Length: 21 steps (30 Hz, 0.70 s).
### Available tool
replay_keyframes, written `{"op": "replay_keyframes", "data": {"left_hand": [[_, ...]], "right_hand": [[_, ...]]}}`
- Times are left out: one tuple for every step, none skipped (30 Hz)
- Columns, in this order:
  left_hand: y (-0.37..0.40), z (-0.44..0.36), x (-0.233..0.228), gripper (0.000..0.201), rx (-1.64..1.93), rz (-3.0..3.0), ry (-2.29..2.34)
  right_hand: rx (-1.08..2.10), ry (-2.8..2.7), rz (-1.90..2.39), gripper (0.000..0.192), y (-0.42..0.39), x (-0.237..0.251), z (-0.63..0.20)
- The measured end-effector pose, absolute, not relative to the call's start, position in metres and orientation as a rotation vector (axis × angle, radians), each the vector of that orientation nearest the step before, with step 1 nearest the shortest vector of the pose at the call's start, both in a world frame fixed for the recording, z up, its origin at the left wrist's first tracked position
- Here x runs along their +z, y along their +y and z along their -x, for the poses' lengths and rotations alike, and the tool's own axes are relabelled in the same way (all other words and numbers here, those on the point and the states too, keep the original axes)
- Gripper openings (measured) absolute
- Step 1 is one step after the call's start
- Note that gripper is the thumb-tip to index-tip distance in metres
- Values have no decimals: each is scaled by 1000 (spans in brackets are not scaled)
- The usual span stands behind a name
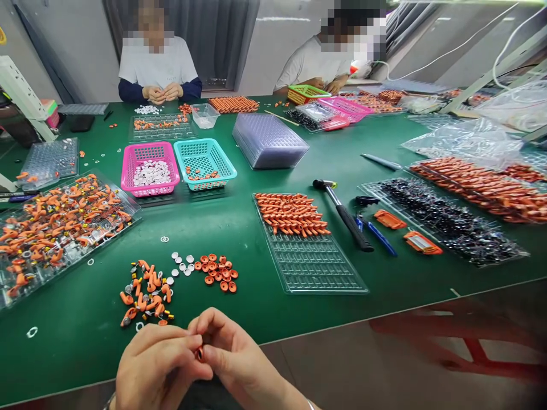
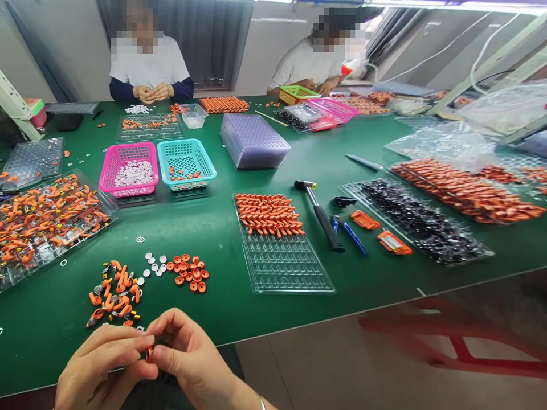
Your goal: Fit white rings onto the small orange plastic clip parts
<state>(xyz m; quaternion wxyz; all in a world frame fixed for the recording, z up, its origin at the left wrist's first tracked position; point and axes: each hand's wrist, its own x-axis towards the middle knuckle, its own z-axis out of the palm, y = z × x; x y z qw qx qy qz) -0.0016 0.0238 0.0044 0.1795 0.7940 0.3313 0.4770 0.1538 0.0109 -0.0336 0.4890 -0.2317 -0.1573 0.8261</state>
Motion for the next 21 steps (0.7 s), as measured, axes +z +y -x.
{"op": "replay_keyframes", "data": {"left_hand": [[24,2,6,3,1332,-2302,932],[24,2,8,4,1319,-2356,928],[24,3,9,5,1312,-2398,926],[24,4,9,6,1311,-2428,920],[23,5,10,8,1305,-2449,912],[23,6,10,10,1295,-2465,902],[23,7,10,11,1288,-2477,891],[22,7,11,12,1284,-2489,882],[22,8,10,12,1284,-2498,875],[22,8,10,12,1283,-2506,871],[22,9,10,11,1281,-2514,873],[22,9,10,11,1279,-2522,879],[21,9,9,11,1275,-2529,885],[21,9,9,11,1269,-2534,892],[21,9,9,10,1266,-2536,897],[21,9,9,10,1266,-2532,900],[20,9,9,9,1269,-2520,897],[20,8,9,9,1274,-2499,895],[20,7,9,10,1280,-2464,894],[21,6,8,11,1288,-2415,900],[21,4,8,10,1295,-2354,909]], "right_hand": [[1962,-410,558,29,10,-35,-154],[1928,-440,554,28,9,-36,-155],[1907,-472,549,27,8,-37,-156],[1897,-506,548,26,7,-37,-157],[1893,-534,551,25,6,-38,-158],[1893,-553,557,25,6,-38,-158],[1894,-563,564,25,6,-38,-158],[1893,-566,572,25,6,-38,-158],[1893,-565,581,25,6,-38,-158],[1897,-557,588,26,6,-39,-158],[1905,-548,590,26,6,-39,-157],[1914,-540,592,27,5,-40,-157],[1921,-534,593,28,5,-41,-157],[1929,-530,594,28,5,-42,-157],[1935,-526,599,29,4,-43,-157],[1938,-522,609,30,4,-44,-157],[1940,-514,617,30,4,-45,-157],[1943,-504,619,30,4,-45,-158],[1949,-497,615,31,4,-45,-158],[1952,-493,616,31,4,-45,-159],[1952,-494,620,31,5,-45,-159]]}}
